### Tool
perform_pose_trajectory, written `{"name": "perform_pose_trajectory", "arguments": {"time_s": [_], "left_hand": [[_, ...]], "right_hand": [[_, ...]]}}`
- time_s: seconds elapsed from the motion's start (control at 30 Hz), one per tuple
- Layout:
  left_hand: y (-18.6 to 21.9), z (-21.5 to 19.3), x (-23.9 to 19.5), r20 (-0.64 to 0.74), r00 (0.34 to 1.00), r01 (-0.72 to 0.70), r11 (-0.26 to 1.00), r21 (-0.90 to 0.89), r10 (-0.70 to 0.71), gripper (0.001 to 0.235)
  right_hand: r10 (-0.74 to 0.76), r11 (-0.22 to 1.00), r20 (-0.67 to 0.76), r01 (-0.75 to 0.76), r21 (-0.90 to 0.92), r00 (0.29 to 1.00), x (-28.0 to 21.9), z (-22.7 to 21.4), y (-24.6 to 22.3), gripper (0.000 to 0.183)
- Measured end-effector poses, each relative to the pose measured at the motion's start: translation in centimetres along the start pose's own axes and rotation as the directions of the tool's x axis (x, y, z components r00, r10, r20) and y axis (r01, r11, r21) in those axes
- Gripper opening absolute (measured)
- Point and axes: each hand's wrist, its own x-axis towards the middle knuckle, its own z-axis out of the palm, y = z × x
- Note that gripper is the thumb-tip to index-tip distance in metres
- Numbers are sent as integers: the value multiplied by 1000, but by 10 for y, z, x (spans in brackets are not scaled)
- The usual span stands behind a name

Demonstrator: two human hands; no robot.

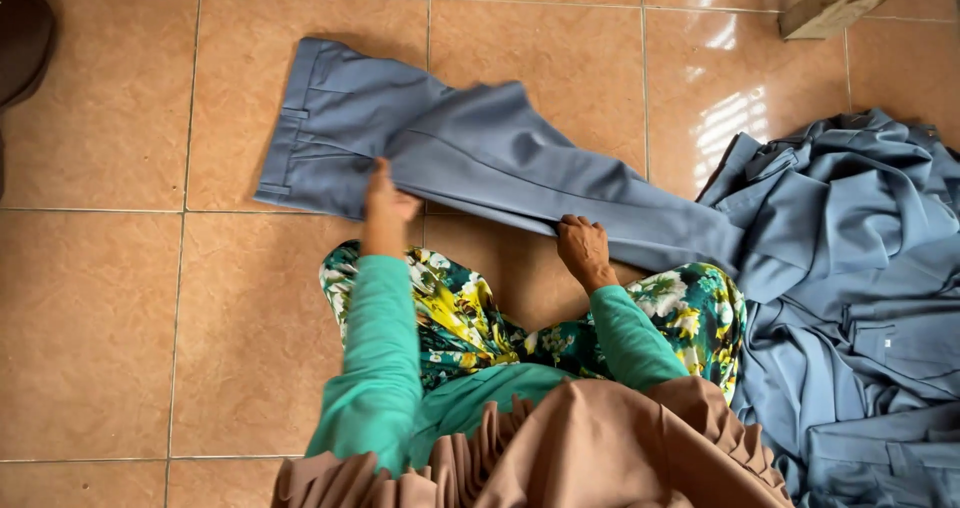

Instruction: The person sits on the floor and folds multiple pairs of gray trousers by hand. They smooth the fabric, fold the legs together, and fold the pants into neat rectangles, stacking them on the floor.

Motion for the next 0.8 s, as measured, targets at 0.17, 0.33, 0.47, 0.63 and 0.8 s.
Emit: {"name": "perform_pose_trajectory", "arguments": {"time_s": [0.17, 0.33, 0.47, 0.63, 0.8], "left_hand": [[110, -102, 52, 52, 995, -69, 958, -280, 87, 71], [130, -148, 68, -470, 865, -303, 930, -208, 177, 110], [61, -99, -2, -485, 404, -394, 626, 673, 776, 104], [-66, -83, 50, 478, 106, -573, -339, 746, 872, 40], [-191, -62, 33, -215, 813, -327, 730, 600, 541, 96]], "right_hand": [[-41, 999, 18, 41, 26, 999, -13, -10, -23, 18], [-106, 989, 64, 99, 108, 992, -10, -22, -63, 37], [-54, 990, 355, 4, 141, 933, -10, -70, -76, 65], [33, 978, 379, -108, 179, 925, -13, -73, -40, 70], [492, 726, -92, -349, 593, 866, -1, 4, 49, 26]]}}
